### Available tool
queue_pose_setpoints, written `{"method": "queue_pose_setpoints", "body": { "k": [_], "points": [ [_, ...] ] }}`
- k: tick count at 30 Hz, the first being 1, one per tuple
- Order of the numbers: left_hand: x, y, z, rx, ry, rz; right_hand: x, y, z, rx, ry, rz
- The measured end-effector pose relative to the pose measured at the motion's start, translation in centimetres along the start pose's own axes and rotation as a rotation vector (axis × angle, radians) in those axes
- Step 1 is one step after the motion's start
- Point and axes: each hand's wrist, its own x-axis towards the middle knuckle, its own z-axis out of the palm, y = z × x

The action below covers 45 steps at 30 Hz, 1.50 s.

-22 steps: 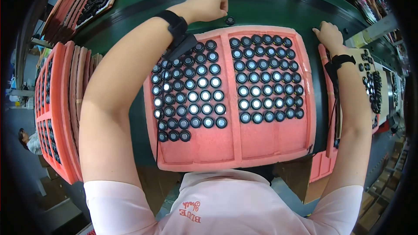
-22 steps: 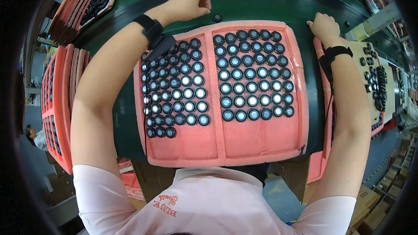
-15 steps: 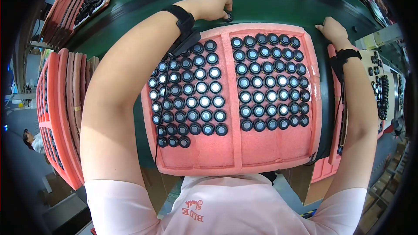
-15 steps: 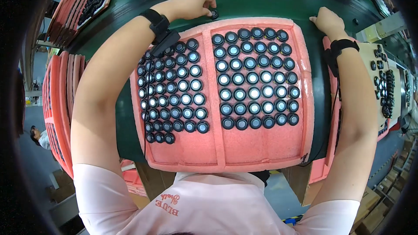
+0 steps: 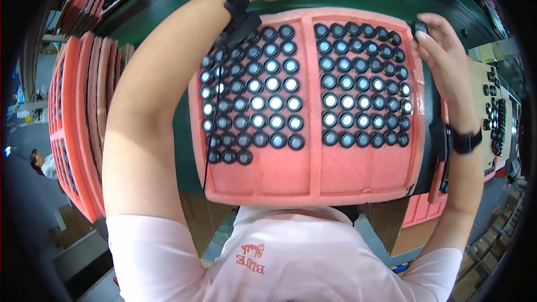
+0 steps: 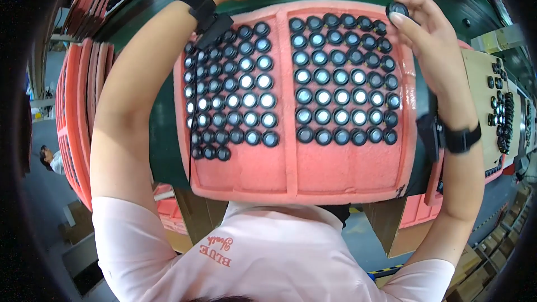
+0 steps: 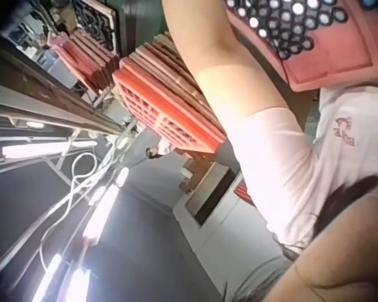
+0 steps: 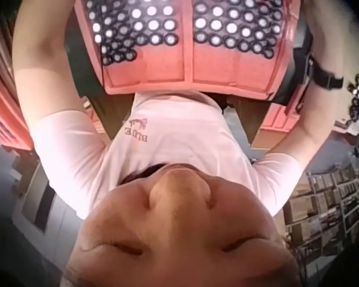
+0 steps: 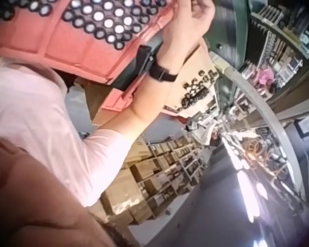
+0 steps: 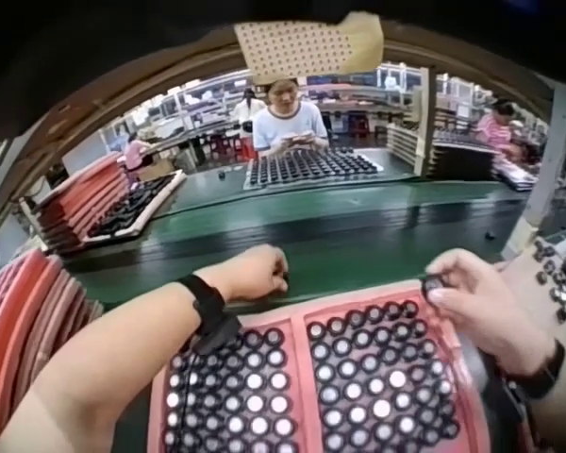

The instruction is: The person picks up two wireless microphones from a tray, turns them over to inspect different sides, and places them back into the tray. This process is repeated for several other pairs of microphones throughout the video.

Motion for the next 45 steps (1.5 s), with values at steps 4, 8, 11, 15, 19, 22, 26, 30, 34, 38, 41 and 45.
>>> {"method": "queue_pose_setpoints", "body": {
  "k": [4,8,11,15,19,22,26,30,34,38,41,45],
  "points": [
    [-5.9,3.8,-4.5,-0.324,0.136,-0.111,-7.4,-2.5,4.5,0.035,-0.063,-0.037],
    [-15.4,10.2,-5.7,-0.561,0.352,-0.093,-12.4,-2.6,7.3,-0.058,-0.118,-0.108],
    [-22.9,13.9,-3.6,-0.692,0.531,0.023,-14.7,-1.4,10.5,-0.093,-0.147,-0.308],
    [-30.0,18.6,-1.0,-0.712,0.528,-0.083,-16.7,-0.8,14.6,-0.059,-0.244,-0.364],
    [-32.0,21.0,2.5,-0.86,0.579,-0.141,-18.3,-0.2,17.4,-0.097,-0.276,-0.359],
    [-32.1,21.1,3.9,-0.958,0.559,-0.108,-18.6,0.6,18.5,-0.088,-0.258,-0.346],
    [-32.1,21.0,4.0,-0.96,0.554,-0.064,-18.7,0.5,19.1,-0.054,-0.228,-0.353],
    [-32.0,20.5,4.0,-0.969,0.536,-0.034,-18.6,0.5,19.2,-0.016,-0.222,-0.361],
    [-31.7,20.6,3.7,-0.898,0.565,-0.003,-18.5,1.4,19.4,0.026,-0.177,-0.405],
    [-31.8,21.1,4.1,-1.072,0.566,-0.049,-18.7,1.8,19.3,0.1,-0.142,-0.414],
    [-31.7,21.3,4.3,-1.119,0.576,-0.029,-18.8,1.8,19.2,0.102,-0.14,-0.432],
    [-31.5,21.2,4.7,-1.133,0.569,0.0,-18.8,2.1,19.2,0.082,-0.126,-0.464]
  ]
}}
